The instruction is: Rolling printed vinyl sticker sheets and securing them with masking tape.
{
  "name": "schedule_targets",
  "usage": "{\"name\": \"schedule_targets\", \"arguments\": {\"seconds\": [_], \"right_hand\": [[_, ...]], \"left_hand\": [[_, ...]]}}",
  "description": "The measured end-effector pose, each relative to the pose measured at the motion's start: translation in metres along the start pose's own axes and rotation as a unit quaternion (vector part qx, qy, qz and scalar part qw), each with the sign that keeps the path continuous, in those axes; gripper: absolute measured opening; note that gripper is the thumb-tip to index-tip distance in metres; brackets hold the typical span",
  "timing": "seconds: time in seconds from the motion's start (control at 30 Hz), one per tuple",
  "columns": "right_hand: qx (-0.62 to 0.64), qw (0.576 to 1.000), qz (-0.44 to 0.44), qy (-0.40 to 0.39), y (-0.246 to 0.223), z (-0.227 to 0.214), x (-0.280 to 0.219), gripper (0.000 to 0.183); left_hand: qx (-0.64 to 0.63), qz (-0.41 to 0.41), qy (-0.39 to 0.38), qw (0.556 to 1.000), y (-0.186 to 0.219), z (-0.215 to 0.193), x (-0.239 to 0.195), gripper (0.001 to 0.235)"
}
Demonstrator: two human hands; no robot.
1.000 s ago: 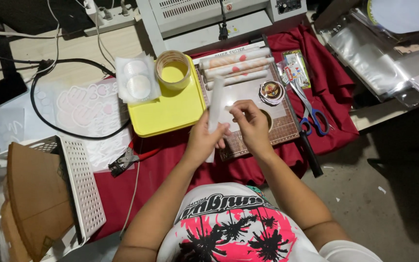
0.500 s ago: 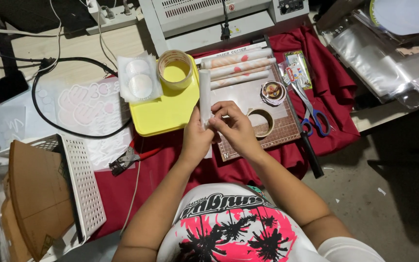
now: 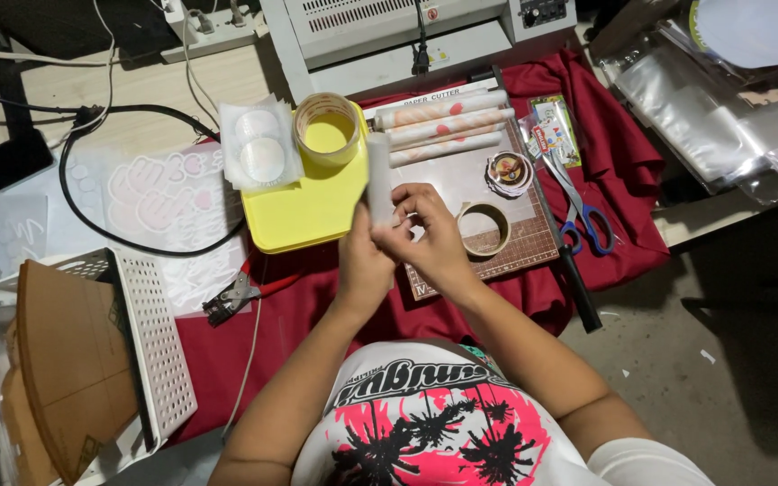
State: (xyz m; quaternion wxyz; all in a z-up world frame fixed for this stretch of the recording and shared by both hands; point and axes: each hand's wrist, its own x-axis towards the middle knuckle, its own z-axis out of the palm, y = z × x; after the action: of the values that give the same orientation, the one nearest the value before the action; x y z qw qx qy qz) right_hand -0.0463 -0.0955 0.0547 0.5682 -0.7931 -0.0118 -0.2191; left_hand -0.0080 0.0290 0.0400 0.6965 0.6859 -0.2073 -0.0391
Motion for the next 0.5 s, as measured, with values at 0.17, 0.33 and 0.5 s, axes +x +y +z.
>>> {"name": "schedule_targets", "arguments": {"seconds": [0.17,0.33,0.5], "right_hand": [[0.024,0.999,0.042,-0.020,0.001,0.000,0.000,0.033],[0.173,0.976,0.110,-0.074,0.009,-0.009,0.006,0.033],[0.330,0.878,0.278,-0.206,0.023,-0.030,0.016,0.060]], "left_hand": [[0.063,-0.034,0.005,0.997,-0.003,0.000,-0.003,0.034],[-0.037,0.007,-0.037,0.999,-0.029,-0.008,-0.007,0.038],[-0.085,-0.101,-0.157,0.979,0.004,-0.016,0.003,0.084]]}}
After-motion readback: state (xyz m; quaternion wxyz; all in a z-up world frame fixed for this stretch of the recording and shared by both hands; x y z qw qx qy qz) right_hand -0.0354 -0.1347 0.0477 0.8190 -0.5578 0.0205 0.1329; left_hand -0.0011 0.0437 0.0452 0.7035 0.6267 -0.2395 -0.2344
